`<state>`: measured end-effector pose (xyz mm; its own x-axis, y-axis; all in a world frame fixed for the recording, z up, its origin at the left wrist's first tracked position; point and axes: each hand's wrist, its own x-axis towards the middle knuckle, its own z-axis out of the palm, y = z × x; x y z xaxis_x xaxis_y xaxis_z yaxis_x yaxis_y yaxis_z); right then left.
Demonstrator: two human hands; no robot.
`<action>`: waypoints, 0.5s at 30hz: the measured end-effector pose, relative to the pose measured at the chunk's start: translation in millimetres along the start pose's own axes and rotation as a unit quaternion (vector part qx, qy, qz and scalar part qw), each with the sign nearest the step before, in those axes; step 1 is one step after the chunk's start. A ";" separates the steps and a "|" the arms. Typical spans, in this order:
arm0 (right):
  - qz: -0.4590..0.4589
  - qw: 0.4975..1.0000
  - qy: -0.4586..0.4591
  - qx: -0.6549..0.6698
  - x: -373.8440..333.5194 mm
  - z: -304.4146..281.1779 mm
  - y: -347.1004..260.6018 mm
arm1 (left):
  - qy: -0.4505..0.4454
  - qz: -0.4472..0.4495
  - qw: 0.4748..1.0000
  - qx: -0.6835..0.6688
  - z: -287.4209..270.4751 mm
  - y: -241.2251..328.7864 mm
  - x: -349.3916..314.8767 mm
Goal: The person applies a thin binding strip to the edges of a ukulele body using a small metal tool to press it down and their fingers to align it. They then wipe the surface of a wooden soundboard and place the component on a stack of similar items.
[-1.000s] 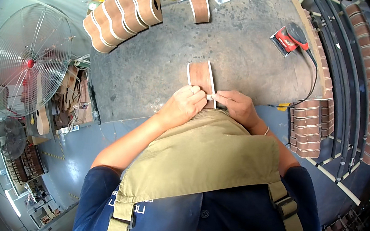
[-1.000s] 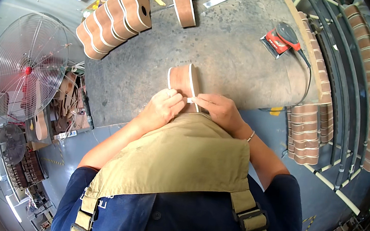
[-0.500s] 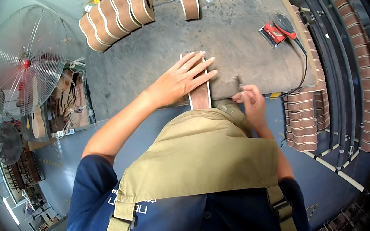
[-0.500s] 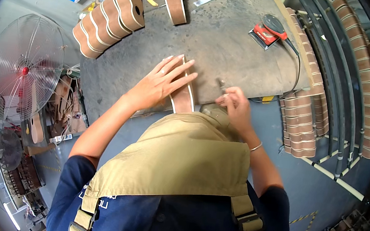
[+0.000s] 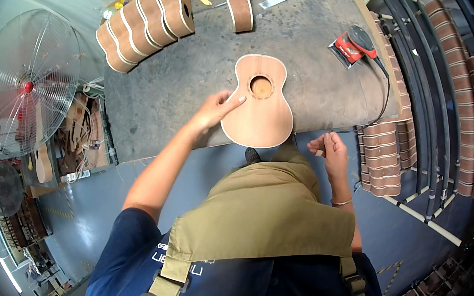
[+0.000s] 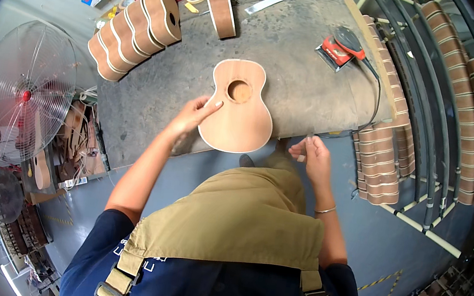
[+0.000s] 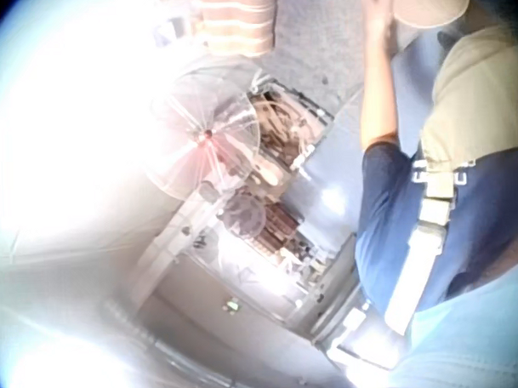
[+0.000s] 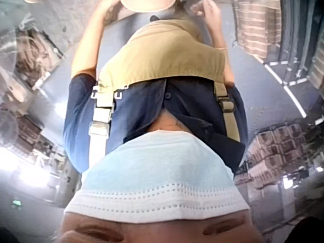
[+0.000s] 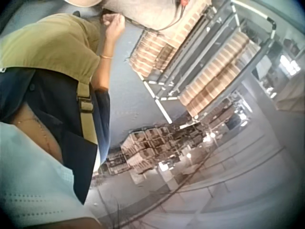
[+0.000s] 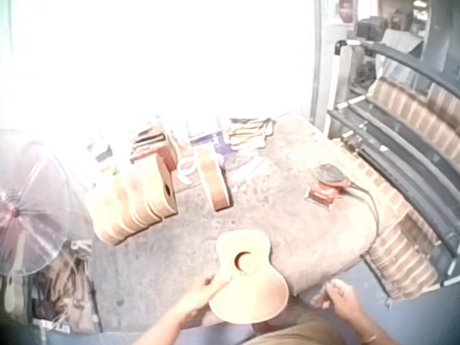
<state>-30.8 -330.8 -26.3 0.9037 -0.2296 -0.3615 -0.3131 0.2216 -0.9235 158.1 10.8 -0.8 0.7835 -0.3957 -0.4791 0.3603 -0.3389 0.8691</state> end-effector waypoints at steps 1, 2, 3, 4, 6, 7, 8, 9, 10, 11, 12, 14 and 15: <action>-0.007 1.000 -0.001 -0.025 7.4 -1.4 4.7 | 0.012 -0.032 0.998 -0.050 14.7 -14.8 2.1; -0.048 0.997 -0.006 -0.056 17.2 2.9 5.8 | 0.060 -0.058 0.996 0.020 22.2 -49.8 13.4; -0.055 0.997 -0.013 -0.060 27.0 8.3 -0.2 | 0.081 -0.082 0.970 0.216 24.1 -77.4 28.8; -0.062 0.996 -0.014 -0.065 36.6 11.7 -7.3 | 0.120 -0.051 0.960 0.249 36.8 -53.9 18.4; -0.083 0.994 -0.030 -0.068 65.6 19.7 -15.7 | 0.190 0.041 0.942 0.274 50.0 -23.6 10.6; -0.094 0.992 -0.041 -0.069 85.3 23.7 -13.4 | 0.216 0.101 0.934 0.266 49.8 -25.5 20.5; -0.104 0.991 -0.051 -0.067 105.5 28.9 -11.0 | 0.241 0.160 0.922 0.259 48.6 -23.4 30.1; -0.119 0.987 -0.081 -0.073 127.8 35.3 -9.1 | 0.241 0.165 0.914 0.282 46.9 -20.7 41.2; -0.133 0.982 -0.107 -0.078 151.9 42.0 -6.9 | 0.237 0.171 0.906 0.304 44.4 -14.0 54.7; -0.148 0.977 -0.134 -0.081 173.3 50.6 -6.1 | 0.234 0.177 0.898 0.328 41.4 -9.0 64.1; -0.165 0.968 -0.140 -0.129 192.0 61.0 -9.2 | 0.216 0.206 0.886 0.354 37.0 -5.6 70.0; -0.199 0.943 -0.153 -0.220 223.0 86.6 -19.7 | 0.150 0.208 0.915 0.313 27.3 -12.4 79.4; -0.213 0.932 -0.179 -0.232 234.5 97.0 -24.7 | 0.115 0.209 0.927 0.290 26.0 -15.5 82.3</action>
<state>217.2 -298.2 -75.8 0.9886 0.1453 0.0404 0.0789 -0.2701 -0.9596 203.9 -38.7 -56.9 0.9047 -0.4256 -0.0184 -0.2793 -0.6254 0.7286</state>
